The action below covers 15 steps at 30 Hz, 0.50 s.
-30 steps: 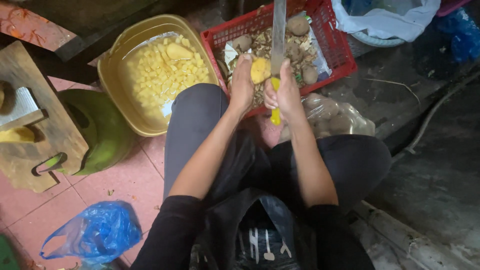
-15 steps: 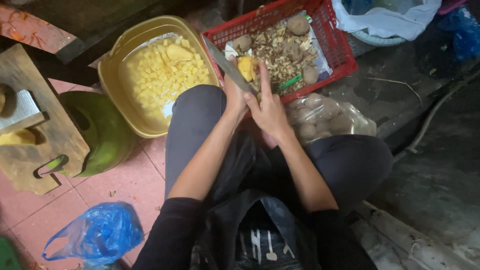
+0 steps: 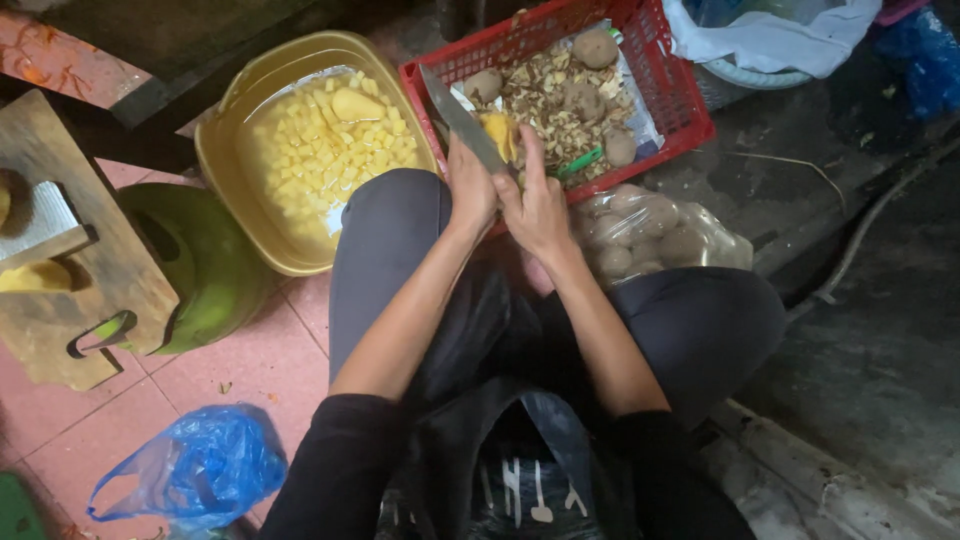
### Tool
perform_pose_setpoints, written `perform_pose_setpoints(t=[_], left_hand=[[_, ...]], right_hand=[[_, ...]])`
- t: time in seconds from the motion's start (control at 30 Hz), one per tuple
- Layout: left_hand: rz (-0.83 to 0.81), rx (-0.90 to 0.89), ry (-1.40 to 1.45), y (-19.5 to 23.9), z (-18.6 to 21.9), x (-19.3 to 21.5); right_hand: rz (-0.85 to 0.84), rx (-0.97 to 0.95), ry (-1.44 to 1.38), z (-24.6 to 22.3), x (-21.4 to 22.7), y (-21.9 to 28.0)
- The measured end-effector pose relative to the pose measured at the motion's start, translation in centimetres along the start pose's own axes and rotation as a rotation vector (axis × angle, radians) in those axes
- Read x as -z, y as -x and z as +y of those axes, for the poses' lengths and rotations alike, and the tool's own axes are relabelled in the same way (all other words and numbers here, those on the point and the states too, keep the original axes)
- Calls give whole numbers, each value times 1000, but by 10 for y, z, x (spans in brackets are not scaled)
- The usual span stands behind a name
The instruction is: Peeling potatoes using a knife and a vegetable peeler.
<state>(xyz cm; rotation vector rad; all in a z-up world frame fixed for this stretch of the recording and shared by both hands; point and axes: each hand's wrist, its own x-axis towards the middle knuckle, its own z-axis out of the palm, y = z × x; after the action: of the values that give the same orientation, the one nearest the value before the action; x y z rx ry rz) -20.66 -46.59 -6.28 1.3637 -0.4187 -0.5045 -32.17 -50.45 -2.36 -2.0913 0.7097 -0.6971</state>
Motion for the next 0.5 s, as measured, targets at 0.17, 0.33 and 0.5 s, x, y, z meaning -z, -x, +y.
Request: perform_pose_setpoints(t=[0.17, 0.33, 0.5], left_hand=[[-49, -145, -111, 13, 32, -8], [-47, -172, -221, 11, 32, -8], [-351, -331, -229, 12, 74, 1]], right_hand=[[39, -56, -38, 1, -2, -7], [114, 18, -94, 24, -6, -9], [110, -247, -588, 31, 5, -11]])
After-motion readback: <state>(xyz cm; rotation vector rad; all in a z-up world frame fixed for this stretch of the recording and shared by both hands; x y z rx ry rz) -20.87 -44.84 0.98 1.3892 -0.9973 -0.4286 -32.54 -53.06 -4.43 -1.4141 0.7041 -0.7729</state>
